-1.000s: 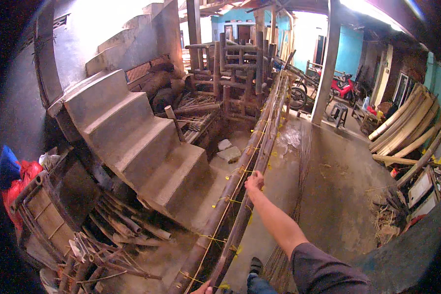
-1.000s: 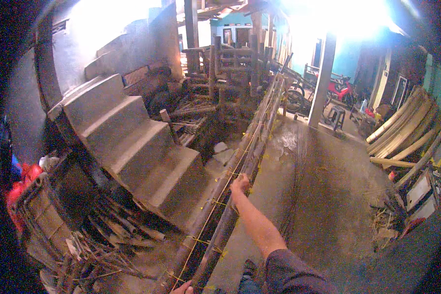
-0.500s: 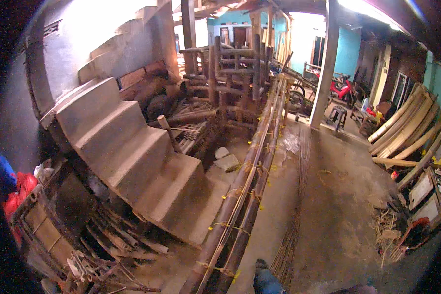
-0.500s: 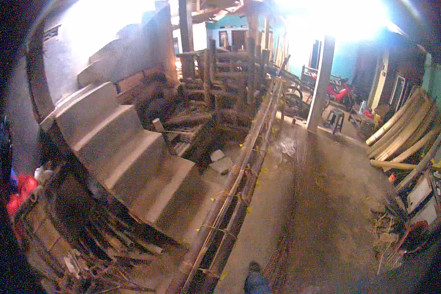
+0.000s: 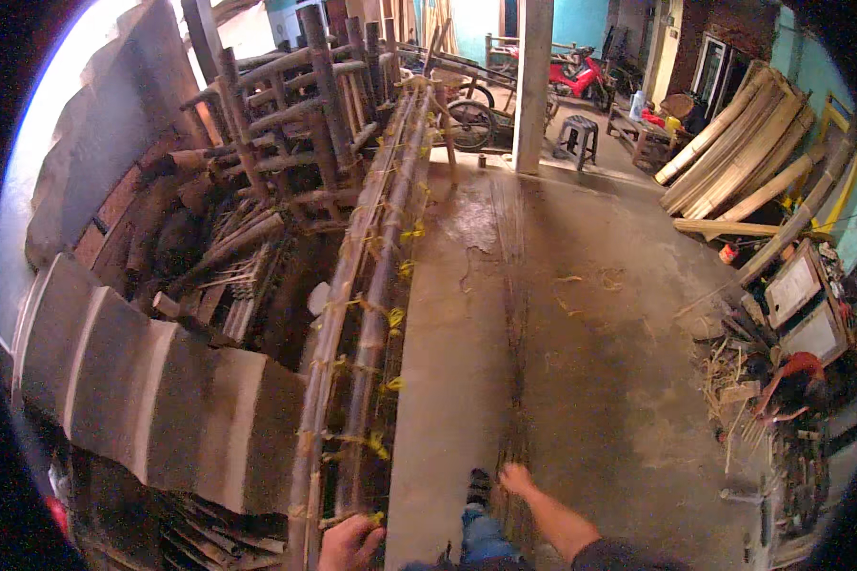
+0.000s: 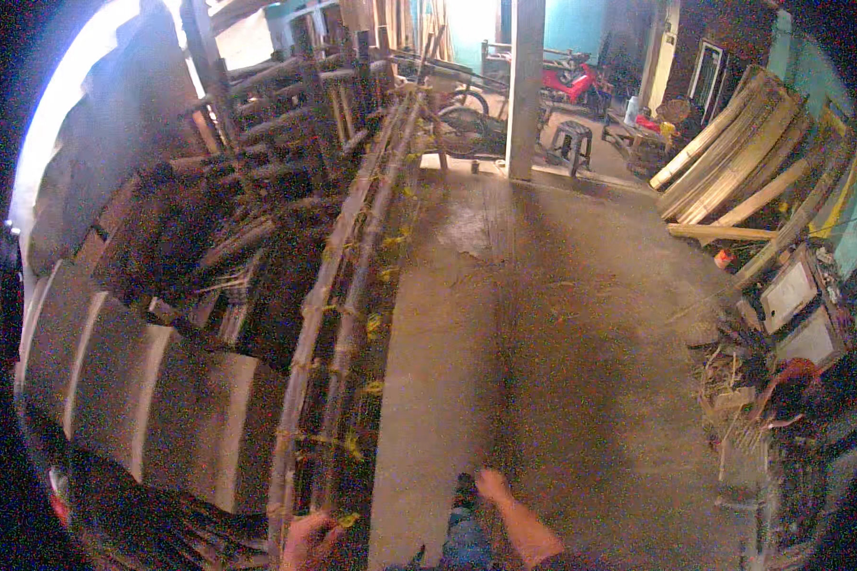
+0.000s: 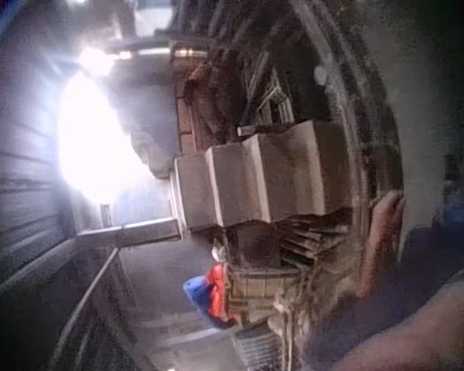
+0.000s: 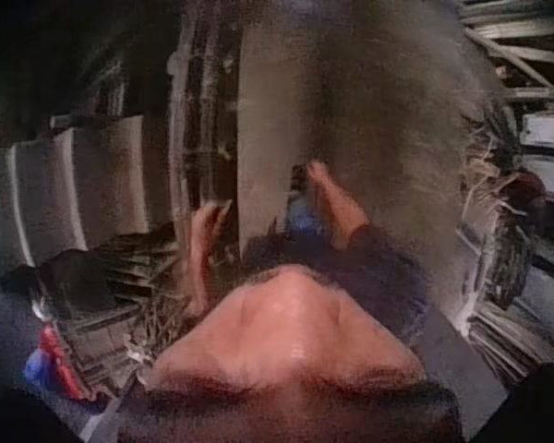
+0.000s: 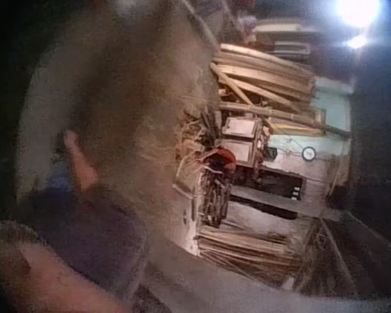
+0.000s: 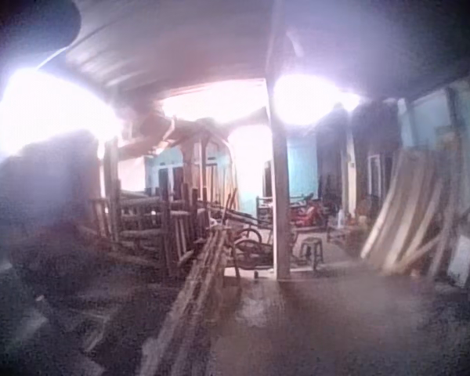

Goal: The person ties yellow rope around a bundle of bamboo poles secured on a wooden rack. They repeatedly wrap and knot the rope at multiple points along the length of the poles, moving along the rack to reach different sections.

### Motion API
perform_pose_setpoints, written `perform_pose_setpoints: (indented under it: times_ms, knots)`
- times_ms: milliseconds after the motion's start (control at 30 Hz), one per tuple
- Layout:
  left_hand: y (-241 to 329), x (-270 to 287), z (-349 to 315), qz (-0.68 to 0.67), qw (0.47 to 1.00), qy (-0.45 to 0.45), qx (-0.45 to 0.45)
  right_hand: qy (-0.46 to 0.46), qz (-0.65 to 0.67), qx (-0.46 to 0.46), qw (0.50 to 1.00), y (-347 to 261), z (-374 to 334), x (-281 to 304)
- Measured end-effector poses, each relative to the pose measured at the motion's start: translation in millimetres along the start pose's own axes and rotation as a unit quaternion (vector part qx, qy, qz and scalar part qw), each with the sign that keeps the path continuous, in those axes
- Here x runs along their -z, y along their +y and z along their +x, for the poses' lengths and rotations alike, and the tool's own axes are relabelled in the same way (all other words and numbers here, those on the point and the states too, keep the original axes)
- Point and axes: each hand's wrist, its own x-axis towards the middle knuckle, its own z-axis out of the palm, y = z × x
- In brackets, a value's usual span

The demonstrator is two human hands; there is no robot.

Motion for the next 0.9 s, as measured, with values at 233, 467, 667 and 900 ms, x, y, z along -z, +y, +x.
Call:
perform_pose_setpoints:
  times_ms: [233, 467, 667, 900]
  knots:
    - [34.4, -62.7, 169.1, 0.007, 0.995, -0.100, 0.019, 0.151, 0.309, 0.081, 0.935, -118.1, 222.0, 252.7]
    - [30.7, -87.2, 423.8, 0.158, 0.955, -0.153, -0.200, 0.098, 0.137, -0.074, 0.983, 113.2, 256.3, 212.3]
    - [186.7, -89.3, 661.5, 0.236, 0.913, -0.151, -0.296, -0.009, 0.269, -0.290, 0.918, 65.2, 337.4, 243.6]
    - [324.4, -127.5, 865.7, 0.214, 0.883, -0.184, -0.375, 0.035, 0.347, -0.242, 0.905, 39.3, 548.4, 329.9]
